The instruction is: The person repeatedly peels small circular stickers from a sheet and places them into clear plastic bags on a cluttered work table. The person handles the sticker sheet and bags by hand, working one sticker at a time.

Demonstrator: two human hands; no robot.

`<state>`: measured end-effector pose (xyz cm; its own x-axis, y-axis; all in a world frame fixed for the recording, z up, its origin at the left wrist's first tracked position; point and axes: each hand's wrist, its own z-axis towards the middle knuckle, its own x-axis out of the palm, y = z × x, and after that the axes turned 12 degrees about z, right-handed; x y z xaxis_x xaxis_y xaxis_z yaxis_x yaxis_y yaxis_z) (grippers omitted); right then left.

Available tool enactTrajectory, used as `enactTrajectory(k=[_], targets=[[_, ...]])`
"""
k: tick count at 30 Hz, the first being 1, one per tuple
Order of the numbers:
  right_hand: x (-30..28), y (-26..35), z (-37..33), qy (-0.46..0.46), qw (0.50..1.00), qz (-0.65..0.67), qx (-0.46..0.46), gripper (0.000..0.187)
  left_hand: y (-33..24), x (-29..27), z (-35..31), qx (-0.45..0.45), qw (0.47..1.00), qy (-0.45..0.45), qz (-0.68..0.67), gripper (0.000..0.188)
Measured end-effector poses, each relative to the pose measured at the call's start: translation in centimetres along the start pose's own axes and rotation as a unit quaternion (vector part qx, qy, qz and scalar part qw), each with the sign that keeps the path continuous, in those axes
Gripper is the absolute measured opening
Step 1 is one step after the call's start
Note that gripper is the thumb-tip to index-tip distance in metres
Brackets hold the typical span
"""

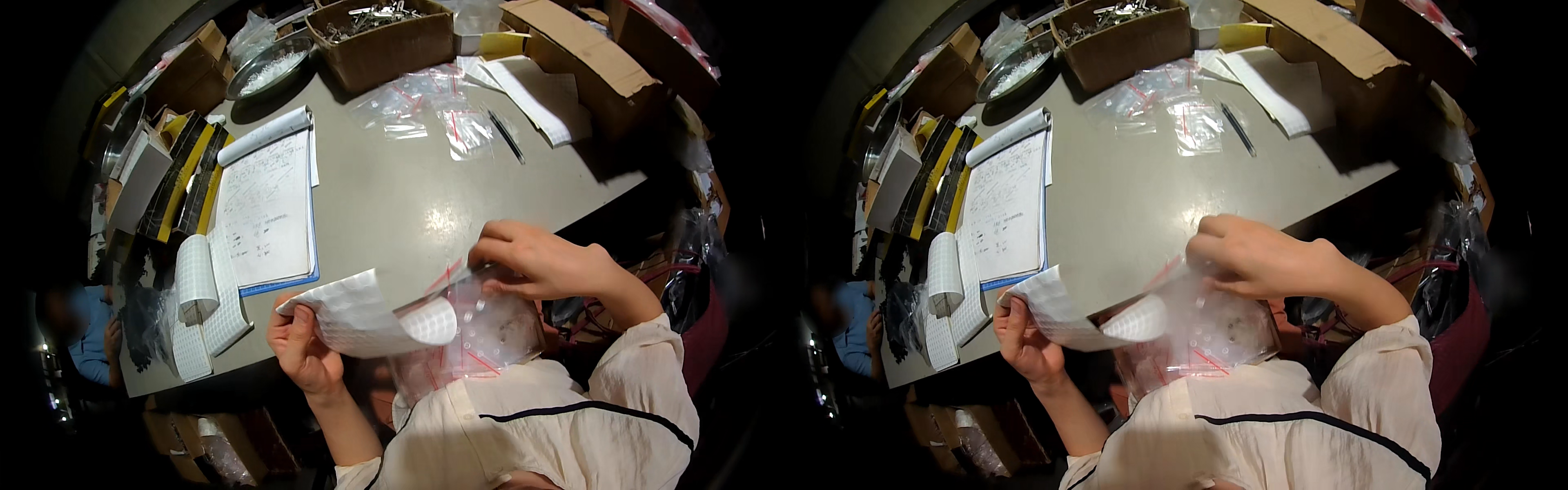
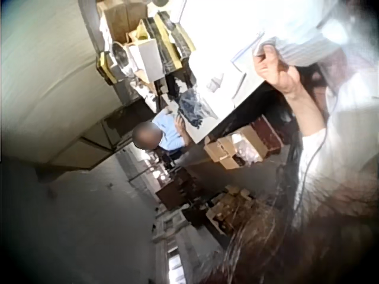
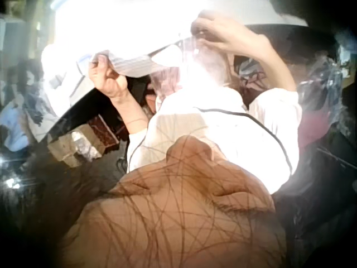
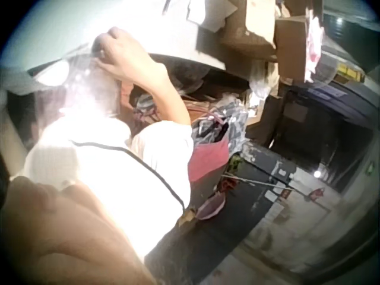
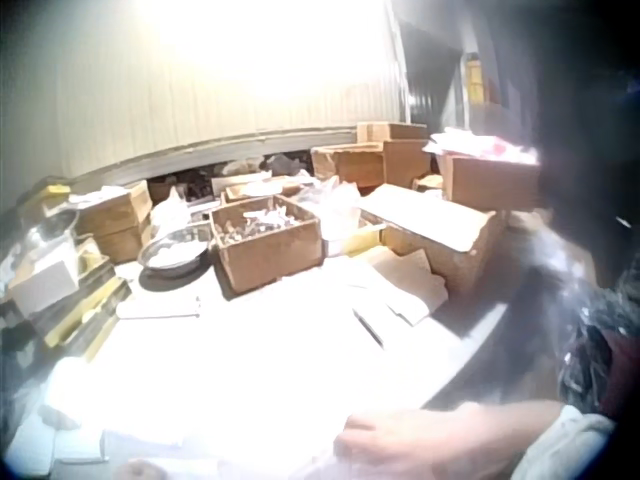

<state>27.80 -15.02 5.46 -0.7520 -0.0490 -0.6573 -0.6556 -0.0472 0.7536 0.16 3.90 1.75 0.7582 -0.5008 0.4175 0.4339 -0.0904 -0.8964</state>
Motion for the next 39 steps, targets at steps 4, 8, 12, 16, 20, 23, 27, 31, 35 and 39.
enactTrajectory(k=[4,8,12,16,20,23,27,31,35,39], targets=[[-1.2,1.2,0.9,-0.012,0.99,0.141,-0.024,0.022,-0.5,0.2,-0.4,0.02,0.995,0.031,0.088,0.015],[-2.1,2.9,3.4,-0.08,0.978,0.183,-0.062,0.028,-1.5,1.4,-1.3,0.015,0.98,0.094,0.177,0.024],[-0.8,4.5,5.3,-0.01,0.975,0.185,-0.119,0.033,-2.0,2.5,-1.0,0.034,0.958,0.133,0.25,0.028],[-0.3,4.9,6.4,-0.073,0.969,0.093,-0.218,0.038,-3.7,3.1,0.0,0.062,0.939,0.148,0.305,0.031],[-0.5,5.2,7.1,-0.163,0.938,-0.017,-0.306,0.043,-5.5,4.8,1.3,0.096,0.919,0.165,0.345,0.033],[-1.0,5.3,7.2,-0.18,0.925,-0.055,-0.33,0.047,-6.2,5.1,2.0,0.171,0.863,0.188,0.436,0.035],[-2.1,5.4,6.9,-0.182,0.91,-0.101,-0.357,0.044,-6.8,6.0,2.4,0.249,0.813,0.207,0.483,0.036],[-2.8,5.6,6.4,-0.183,0.893,-0.137,-0.387,0.038,-7.5,6.7,2.5,0.297,0.799,0.217,0.477,0.032],[-2.9,5.9,6.2,-0.195,0.878,-0.137,-0.416,0.033,-7.9,7.1,2.2,0.327,0.796,0.213,0.462,0.028],[-2.6,5.9,6.1,-0.189,0.884,-0.11,-0.414,0.024,-7.8,6.6,2.2,0.299,0.814,0.204,0.455,0.019]])
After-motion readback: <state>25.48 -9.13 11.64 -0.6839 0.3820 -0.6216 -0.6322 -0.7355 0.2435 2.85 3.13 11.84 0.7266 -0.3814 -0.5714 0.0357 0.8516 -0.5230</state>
